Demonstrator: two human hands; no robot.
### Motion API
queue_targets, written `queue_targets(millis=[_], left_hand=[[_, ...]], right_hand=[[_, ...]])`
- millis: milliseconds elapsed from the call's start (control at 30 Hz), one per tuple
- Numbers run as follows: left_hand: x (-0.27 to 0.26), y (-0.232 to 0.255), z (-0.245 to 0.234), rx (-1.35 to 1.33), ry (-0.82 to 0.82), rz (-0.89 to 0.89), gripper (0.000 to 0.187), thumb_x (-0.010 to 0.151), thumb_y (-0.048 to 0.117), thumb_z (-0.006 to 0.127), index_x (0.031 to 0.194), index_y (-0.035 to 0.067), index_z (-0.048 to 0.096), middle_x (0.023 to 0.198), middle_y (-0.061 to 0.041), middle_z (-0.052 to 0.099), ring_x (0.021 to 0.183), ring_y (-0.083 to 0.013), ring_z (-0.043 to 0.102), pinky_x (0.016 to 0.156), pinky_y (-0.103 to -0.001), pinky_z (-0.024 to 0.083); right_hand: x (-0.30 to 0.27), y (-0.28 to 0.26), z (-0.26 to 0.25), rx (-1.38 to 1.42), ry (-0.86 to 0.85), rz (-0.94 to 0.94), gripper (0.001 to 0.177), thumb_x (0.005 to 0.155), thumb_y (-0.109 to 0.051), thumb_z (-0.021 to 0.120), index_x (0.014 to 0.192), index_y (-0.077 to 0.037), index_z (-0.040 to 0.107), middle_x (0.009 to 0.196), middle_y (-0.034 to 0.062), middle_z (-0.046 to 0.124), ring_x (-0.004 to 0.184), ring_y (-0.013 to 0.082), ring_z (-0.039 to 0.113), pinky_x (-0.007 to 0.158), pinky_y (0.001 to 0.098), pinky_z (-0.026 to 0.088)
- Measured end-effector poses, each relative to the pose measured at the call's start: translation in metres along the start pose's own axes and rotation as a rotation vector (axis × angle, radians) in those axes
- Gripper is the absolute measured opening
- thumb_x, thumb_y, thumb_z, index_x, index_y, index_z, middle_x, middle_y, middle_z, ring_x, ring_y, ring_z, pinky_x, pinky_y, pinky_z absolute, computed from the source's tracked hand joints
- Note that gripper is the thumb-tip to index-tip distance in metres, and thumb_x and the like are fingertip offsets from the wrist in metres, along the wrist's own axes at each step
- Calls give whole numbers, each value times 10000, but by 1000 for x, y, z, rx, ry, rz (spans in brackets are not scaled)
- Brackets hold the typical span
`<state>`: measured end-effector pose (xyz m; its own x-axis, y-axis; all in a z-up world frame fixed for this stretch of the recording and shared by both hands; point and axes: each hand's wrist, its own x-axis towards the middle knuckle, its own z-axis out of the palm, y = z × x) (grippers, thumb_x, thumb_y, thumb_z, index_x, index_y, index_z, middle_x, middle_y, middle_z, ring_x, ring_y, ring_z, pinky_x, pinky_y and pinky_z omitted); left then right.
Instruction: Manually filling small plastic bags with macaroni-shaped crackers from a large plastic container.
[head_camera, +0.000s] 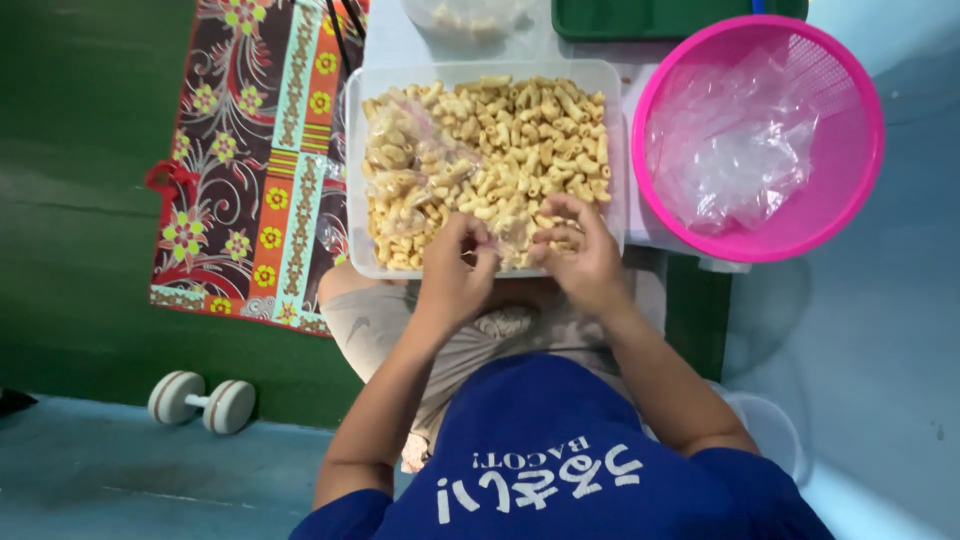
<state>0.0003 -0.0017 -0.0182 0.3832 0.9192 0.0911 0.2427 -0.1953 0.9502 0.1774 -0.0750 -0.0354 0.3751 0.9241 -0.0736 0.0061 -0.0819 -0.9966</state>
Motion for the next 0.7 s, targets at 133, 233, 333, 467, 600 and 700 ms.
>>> queue_targets(millis=[133, 233, 333, 467, 600, 700], left_hand=[[-3, -2, 2, -461, -168, -155, 170, 886, -65, 611, 963, 40, 502, 748, -147, 696, 616, -205, 693, 580, -318, 636], [-4, -7, -1, -223, -114, -87, 158, 921, 18, 722, 968, 35, 571, 834, -144, 729, 700, -202, 683, 602, -350, 589], [-3, -6, -5, -285, -86, -129, 191, 935, 52, 742, 1024, 20, 576, 903, -171, 738, 713, -217, 723, 592, -308, 620], [-4, -4, -15, -207, -67, -131, 195, 922, 117, 790, 1010, 49, 629, 901, -129, 751, 772, -233, 752, 623, -305, 626], [-1, 13, -26, -165, -94, -126, 109, 917, 45, 717, 955, 39, 614, 819, -21, 625, 711, -103, 567, 659, -227, 504], [-3, 14, -31, -153, -96, -98, 98, 910, 38, 720, 942, 29, 628, 816, -23, 635, 719, -104, 576, 662, -228, 512]], right_hand=[[3, 33, -14, 586, -208, 365, 572, 945, -104, 706, 1442, 24, 453, 1247, 168, 636, 928, 257, 753, 664, 403, 700], [3, 41, -18, 604, -91, 329, 397, 906, 13, 729, 1277, 41, 591, 1071, 119, 706, 838, 226, 764, 642, 336, 694], [11, -5, -10, 469, 119, 117, 289, 865, 51, 763, 1122, 13, 637, 831, -3, 554, 710, 118, 703, 635, 241, 673], [38, -24, -44, 294, 201, -236, 291, 894, 5, 799, 1115, 14, 609, 951, 132, 653, 859, 193, 708, 733, 330, 659], [68, -53, -44, -309, 112, -593, 203, 1048, 39, 658, 1251, 26, 666, 1125, 186, 712, 838, 225, 645, 733, 299, 552], [79, -71, -39, -615, 117, -605, 174, 976, 90, 760, 1146, 56, 770, 1062, 189, 791, 692, 172, 636, 571, 245, 483]])
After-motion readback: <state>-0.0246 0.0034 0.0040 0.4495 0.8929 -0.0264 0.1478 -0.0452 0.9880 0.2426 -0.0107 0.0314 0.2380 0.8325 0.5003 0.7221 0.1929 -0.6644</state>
